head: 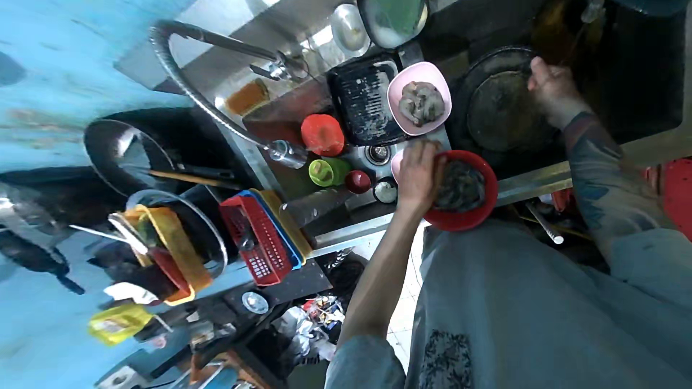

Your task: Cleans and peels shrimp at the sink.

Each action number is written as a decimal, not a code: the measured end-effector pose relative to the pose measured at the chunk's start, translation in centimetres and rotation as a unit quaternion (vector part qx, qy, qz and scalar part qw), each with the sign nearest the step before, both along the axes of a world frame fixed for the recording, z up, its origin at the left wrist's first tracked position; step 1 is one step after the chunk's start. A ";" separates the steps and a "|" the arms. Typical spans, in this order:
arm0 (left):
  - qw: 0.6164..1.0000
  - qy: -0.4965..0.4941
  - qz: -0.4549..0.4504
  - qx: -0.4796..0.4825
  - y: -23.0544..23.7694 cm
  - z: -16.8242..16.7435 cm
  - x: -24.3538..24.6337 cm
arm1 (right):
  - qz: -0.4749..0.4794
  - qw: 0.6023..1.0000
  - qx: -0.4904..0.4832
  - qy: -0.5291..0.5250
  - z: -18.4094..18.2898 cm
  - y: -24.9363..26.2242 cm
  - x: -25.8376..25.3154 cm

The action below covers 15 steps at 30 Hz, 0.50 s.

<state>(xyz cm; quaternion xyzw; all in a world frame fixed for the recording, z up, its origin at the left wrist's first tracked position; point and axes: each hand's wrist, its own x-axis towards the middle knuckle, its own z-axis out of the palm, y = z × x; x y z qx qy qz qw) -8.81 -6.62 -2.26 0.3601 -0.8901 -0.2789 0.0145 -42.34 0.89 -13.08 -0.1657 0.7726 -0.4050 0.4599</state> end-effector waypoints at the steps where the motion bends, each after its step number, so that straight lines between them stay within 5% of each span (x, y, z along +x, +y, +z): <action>1: 0.999 -0.020 -0.023 0.011 1.7 -0.3 0.8 | 0.048 0.998 0.019 0.019 -0.1 0.6 0.3; 5: 0.985 -0.134 -0.077 0.077 6.1 -0.9 2.6 | 0.160 0.983 0.024 0.086 0.2 2.3 1.7; 10: 0.959 -0.259 -0.079 0.088 6.7 -1.1 3.1 | 0.140 0.986 0.014 0.087 1.2 4.2 3.4; 15: 0.953 -0.273 -0.125 0.027 7.2 -1.2 3.1 | 0.118 0.985 -0.035 0.119 2.3 6.1 5.1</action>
